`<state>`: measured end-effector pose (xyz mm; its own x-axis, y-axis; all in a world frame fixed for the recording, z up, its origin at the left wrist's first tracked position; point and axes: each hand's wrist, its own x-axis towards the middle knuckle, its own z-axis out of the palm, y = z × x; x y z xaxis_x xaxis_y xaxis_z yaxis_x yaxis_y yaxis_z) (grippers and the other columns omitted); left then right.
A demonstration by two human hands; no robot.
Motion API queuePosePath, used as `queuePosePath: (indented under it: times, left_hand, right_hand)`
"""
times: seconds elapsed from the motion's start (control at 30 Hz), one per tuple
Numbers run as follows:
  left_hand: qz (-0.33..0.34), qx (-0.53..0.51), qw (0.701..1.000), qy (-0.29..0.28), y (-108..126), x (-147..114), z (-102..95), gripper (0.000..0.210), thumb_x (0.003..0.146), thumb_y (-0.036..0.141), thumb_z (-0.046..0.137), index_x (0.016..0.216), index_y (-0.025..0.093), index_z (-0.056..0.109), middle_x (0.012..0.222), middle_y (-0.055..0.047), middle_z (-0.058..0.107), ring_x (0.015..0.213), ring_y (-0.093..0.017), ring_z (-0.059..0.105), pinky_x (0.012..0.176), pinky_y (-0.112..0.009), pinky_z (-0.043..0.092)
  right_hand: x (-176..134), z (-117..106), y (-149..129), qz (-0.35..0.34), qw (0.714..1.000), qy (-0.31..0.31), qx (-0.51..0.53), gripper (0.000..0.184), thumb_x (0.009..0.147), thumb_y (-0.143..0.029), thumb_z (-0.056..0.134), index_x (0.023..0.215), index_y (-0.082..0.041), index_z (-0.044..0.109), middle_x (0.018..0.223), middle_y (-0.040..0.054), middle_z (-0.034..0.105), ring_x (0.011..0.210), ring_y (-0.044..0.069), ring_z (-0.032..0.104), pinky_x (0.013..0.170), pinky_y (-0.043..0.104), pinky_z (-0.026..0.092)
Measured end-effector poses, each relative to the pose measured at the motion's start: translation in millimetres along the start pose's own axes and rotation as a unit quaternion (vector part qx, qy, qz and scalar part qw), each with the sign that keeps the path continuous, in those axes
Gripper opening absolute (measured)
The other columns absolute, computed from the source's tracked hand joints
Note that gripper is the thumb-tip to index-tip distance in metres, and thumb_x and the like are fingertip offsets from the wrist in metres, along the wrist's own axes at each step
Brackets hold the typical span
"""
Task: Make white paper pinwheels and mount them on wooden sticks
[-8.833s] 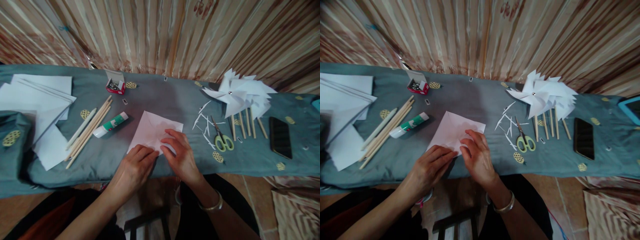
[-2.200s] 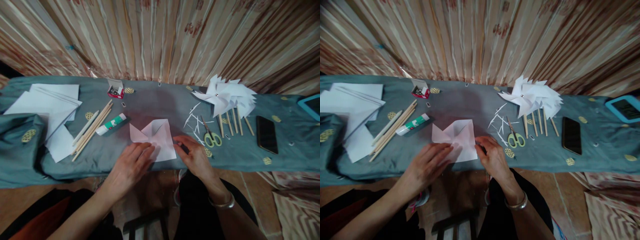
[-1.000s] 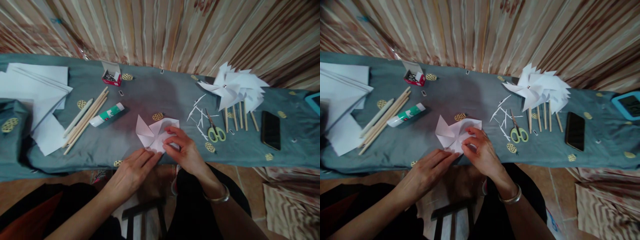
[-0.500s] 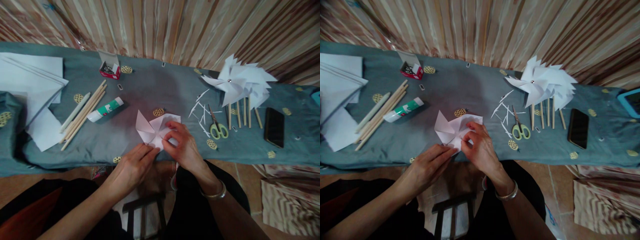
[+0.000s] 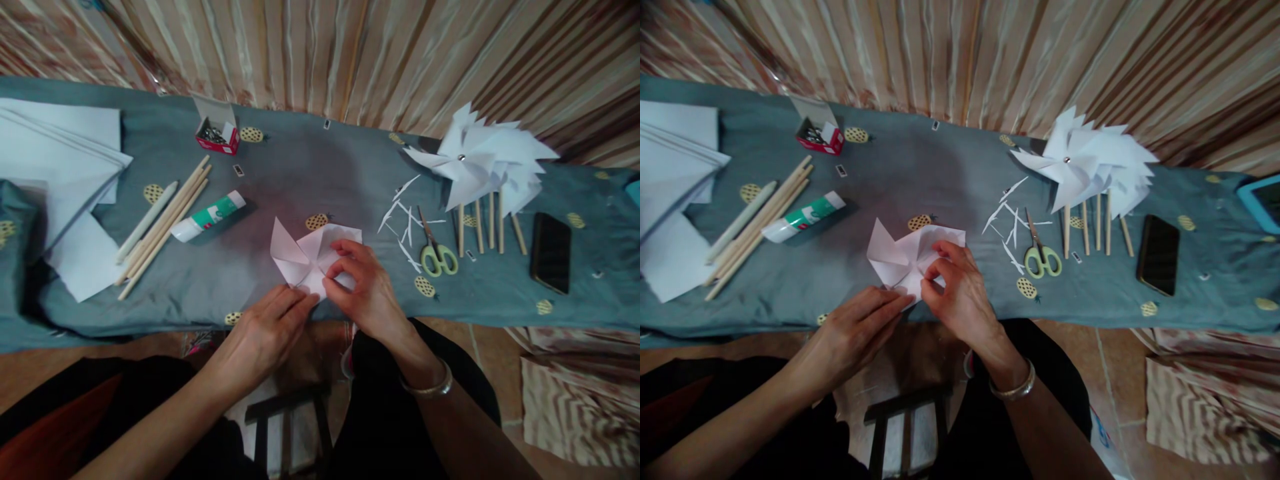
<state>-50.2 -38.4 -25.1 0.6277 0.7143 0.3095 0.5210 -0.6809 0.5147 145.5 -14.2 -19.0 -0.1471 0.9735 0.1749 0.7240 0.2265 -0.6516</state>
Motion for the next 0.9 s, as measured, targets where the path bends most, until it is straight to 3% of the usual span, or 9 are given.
queuePosePath:
  times: [0.5,0.9]
  left_hand:
    - [0.007,0.009,1.000,-0.008,-0.5,0.6,1.1,0.031,0.090,0.008,0.052,0.121,0.010,0.056,0.104,-0.011,0.064,0.092,-0.021,0.060,0.078,-0.034,0.058]
    - [0.004,0.005,1.000,-0.006,0.5,0.8,0.3,0.029,0.092,0.011,0.049,0.121,0.012,0.055,0.101,-0.011,0.064,0.089,-0.020,0.061,0.075,-0.034,0.058]
  right_hand:
    - [0.1,-1.0,0.1,-0.002,1.000,-0.008,0.008,0.008,0.076,-0.013,0.061,0.074,-0.021,0.061,0.117,0.0094,0.060,0.111,0.025,0.057,0.097,0.043,0.047]
    - [-4.0,0.8,2.5,-0.046,0.998,-0.027,-0.013,0.028,0.083,-0.012,0.054,0.103,-0.026,0.070,0.131,0.0077,0.053,0.120,0.024,0.052,0.098,0.044,0.048]
